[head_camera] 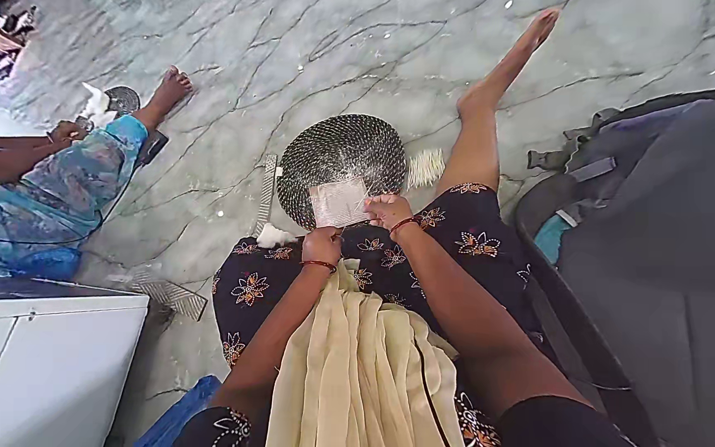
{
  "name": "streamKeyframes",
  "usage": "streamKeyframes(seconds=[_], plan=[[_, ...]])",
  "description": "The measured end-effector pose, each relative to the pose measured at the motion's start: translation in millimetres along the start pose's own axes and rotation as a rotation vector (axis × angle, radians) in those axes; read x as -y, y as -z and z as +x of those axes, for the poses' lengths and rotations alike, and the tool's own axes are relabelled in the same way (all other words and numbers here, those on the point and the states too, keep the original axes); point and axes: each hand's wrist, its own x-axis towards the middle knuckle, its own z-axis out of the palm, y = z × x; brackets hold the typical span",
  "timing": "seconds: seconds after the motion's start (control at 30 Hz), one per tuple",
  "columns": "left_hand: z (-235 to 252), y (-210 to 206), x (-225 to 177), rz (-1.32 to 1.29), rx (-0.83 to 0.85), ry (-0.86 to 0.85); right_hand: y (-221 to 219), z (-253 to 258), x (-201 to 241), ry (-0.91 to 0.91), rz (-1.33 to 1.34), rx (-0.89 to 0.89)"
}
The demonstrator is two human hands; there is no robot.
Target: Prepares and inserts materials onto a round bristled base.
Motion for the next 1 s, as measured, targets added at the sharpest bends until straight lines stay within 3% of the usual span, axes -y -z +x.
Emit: streamKeyframes(seconds=[0.3,0.6,1.0], plan=[[1,-10,-9,-0.015,0.032,-0.039,3,4,-4,-0.001,-0.104,-0.099],[3,-17,-7,-0.015,0.052,-0.12,-1,5,-4,-0.037,0.039,-0.128],[14,-27,-1,-0.363,0.265,-0.032,5,17,-2,-0.064,0.101,-0.203]])
